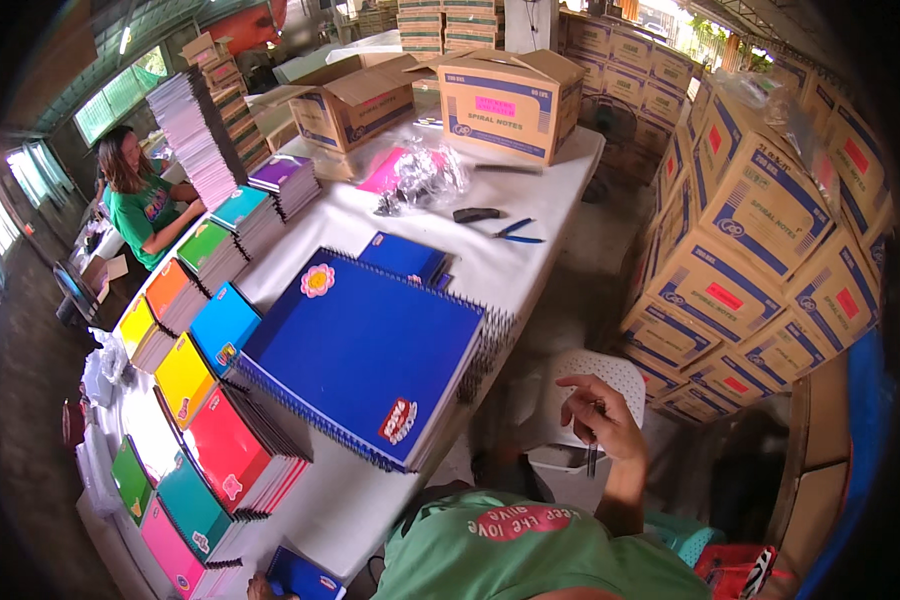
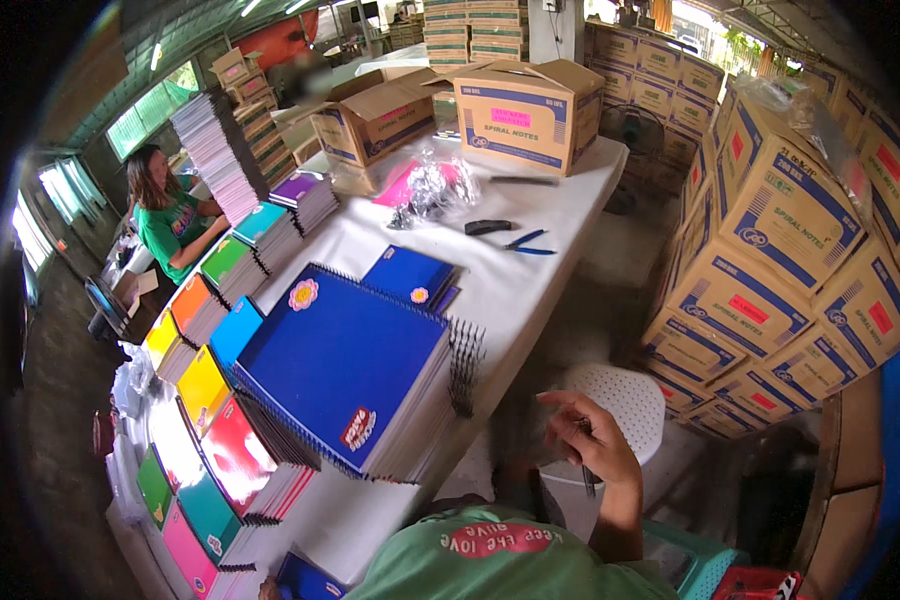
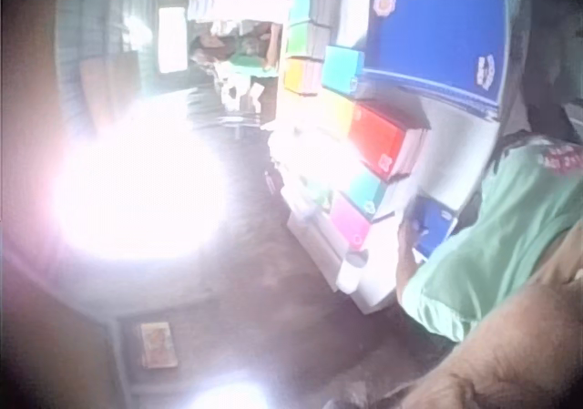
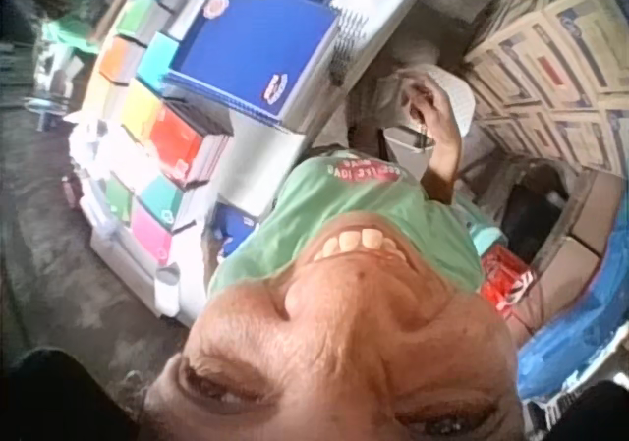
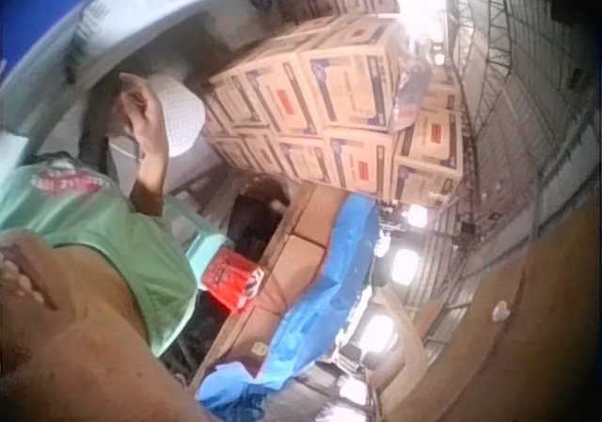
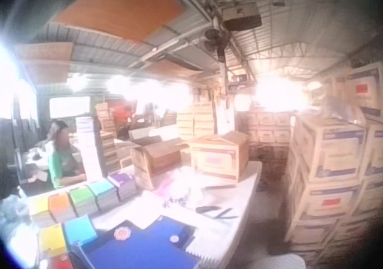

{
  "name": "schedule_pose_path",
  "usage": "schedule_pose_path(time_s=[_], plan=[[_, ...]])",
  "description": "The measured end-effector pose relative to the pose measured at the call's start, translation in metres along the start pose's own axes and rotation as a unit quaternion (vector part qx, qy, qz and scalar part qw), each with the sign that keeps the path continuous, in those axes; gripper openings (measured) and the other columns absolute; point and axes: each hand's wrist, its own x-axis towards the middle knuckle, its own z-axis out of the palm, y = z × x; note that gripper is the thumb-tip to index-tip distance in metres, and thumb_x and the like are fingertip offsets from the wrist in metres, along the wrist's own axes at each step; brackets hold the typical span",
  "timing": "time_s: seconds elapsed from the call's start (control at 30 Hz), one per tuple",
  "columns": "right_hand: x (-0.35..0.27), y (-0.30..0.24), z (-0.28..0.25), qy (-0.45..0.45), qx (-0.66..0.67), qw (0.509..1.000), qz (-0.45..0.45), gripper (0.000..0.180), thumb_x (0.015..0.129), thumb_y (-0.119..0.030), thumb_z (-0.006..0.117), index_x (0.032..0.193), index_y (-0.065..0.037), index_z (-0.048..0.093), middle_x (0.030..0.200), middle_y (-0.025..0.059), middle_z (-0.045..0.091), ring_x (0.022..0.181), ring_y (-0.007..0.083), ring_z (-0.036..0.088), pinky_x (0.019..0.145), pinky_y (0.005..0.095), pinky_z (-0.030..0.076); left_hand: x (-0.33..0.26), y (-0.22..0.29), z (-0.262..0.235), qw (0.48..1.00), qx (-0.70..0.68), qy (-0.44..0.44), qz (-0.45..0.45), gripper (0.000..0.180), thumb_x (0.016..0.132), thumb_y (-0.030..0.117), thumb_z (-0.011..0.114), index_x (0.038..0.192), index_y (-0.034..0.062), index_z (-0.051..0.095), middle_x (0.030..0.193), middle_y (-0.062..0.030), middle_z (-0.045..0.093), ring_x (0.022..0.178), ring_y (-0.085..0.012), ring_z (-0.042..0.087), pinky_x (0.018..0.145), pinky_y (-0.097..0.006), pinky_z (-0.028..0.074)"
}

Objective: The person picks up a stack of notebook pages and covers, inserts a spiral wire binding through the holes, and uses pliers to trim and crimp the ends of the wire.

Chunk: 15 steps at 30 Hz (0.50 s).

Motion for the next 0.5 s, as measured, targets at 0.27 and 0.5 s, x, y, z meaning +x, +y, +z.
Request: schedule_pose_path(time_s=[0.27, 0.5], plan=[[0.068, 0.018, 0.004, 0.021, -0.213, 0.976, -0.025, 0.030, 0.087, -0.008, 0.052, 0.116, -0.011, 0.057, 0.068, 0.0007, 0.056, 0.046, 0.0020, 0.038, 0.041, 0.0178, 0.028, -0.029, 0.007, -0.010, 0.997, 0.078, 0.014, -0.007, 0.106, 0.043, 0.041, 0.088, 0.125, -0.0013, 0.035, 0.118, -0.0222, 0.051, 0.111, -0.0422, 0.046, 0.097, -0.046, 0.039], [0.106, -0.005, -0.016, -0.061, -0.222, 0.972, 0.036, 0.027, 0.087, -0.006, 0.053, 0.114, -0.005, 0.058, 0.073, 0.0008, 0.059, 0.057, 0.0043, 0.048, 0.049, 0.0191, 0.036, -0.039, 0.033, -0.018, 0.998, 0.051, 0.026, -0.029, 0.095, 0.042, 0.033, 0.089, 0.120, 0.0041, 0.042, 0.116, -0.0173, 0.051, 0.110, -0.0367, 0.048, 0.095, -0.045, 0.040]])
